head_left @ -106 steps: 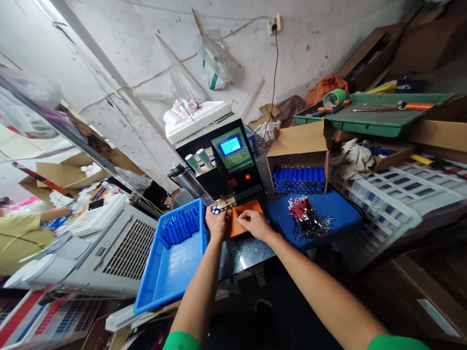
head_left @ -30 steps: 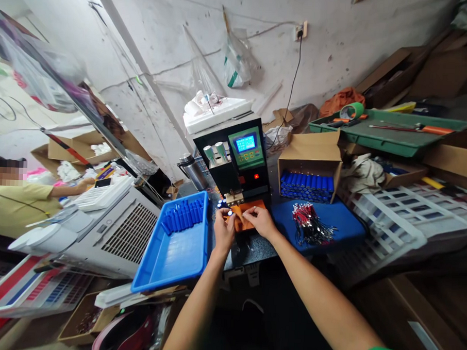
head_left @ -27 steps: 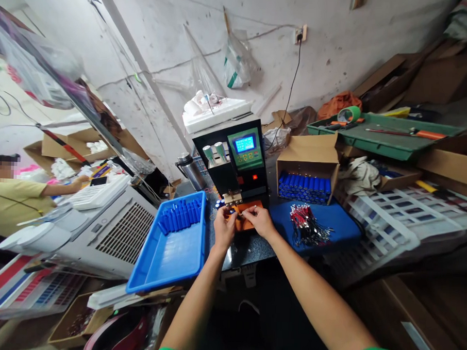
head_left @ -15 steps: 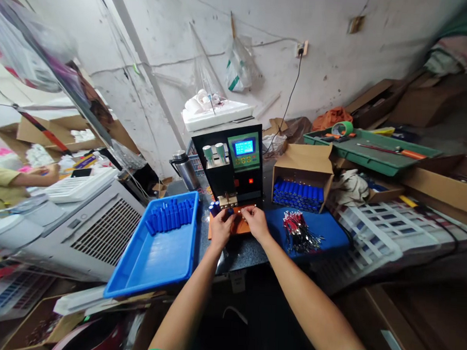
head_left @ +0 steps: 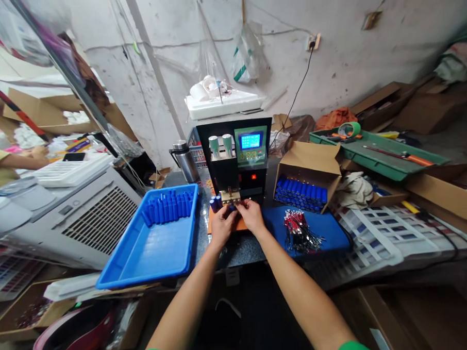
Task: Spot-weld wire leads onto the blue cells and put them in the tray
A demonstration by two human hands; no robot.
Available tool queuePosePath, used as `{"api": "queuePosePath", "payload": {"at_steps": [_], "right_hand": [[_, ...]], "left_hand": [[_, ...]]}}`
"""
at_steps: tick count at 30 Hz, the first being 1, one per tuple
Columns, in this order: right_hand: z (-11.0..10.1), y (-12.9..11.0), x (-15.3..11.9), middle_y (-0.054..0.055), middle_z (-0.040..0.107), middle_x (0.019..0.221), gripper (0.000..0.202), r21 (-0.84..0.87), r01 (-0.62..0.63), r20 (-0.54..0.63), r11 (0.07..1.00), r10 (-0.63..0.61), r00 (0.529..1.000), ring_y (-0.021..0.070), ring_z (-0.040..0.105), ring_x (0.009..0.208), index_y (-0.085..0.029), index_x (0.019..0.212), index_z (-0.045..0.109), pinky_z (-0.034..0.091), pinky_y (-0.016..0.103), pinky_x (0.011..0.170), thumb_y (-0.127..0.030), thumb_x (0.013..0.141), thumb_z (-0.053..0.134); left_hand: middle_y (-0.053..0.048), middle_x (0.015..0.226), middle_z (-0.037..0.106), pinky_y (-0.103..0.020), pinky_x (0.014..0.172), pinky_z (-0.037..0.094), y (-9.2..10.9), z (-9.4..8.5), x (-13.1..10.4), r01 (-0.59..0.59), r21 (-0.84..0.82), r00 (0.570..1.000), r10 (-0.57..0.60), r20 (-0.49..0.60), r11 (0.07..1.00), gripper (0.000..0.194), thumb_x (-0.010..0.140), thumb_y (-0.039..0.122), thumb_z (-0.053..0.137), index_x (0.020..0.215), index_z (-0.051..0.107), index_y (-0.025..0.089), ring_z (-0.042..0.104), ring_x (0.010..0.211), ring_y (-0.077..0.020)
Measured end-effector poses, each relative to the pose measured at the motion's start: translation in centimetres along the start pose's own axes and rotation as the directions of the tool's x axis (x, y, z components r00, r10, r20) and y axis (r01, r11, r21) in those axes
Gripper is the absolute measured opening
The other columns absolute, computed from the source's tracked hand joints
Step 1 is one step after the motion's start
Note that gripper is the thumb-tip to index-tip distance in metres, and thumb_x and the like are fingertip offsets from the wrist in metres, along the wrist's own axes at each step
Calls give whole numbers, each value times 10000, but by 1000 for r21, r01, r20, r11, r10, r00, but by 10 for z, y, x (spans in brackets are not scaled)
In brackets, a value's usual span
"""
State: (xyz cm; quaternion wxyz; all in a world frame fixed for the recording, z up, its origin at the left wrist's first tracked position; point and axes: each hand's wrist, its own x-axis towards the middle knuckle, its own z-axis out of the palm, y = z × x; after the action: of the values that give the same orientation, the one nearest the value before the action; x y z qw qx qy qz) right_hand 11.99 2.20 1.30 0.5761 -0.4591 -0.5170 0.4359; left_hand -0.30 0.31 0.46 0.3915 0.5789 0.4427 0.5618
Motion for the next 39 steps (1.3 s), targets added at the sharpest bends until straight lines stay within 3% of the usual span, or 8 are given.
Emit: {"api": "queuePosePath", "payload": {"at_steps": [9, 39], "right_hand": [[2, -1, 0, 45, 727, 775, 189, -127, -13, -28, 992, 9, 1000, 203, 666, 728, -193, 782, 680, 496, 280, 676, -377, 797, 639], [2, -2, -2, 51, 737, 789, 171, -129, -29, -25, 991, 26, 999, 206, 672, 722, -194, 778, 697, 504, 290, 690, -354, 804, 645]], "left_hand": [[-94, 1101, 731, -394, 1005, 486, 2, -1, 0, -12, 12, 1000, 12, 5, 1000, 397, 797, 352, 683, 1134, 702, 143, 663, 1056, -243], [-96, 1149, 718, -407, 1032, 471, -5, -3, 0, -16, 23, 1000, 16, 16, 1000, 392, 813, 345, 672, 1154, 692, 153, 655, 1092, -246]]}}
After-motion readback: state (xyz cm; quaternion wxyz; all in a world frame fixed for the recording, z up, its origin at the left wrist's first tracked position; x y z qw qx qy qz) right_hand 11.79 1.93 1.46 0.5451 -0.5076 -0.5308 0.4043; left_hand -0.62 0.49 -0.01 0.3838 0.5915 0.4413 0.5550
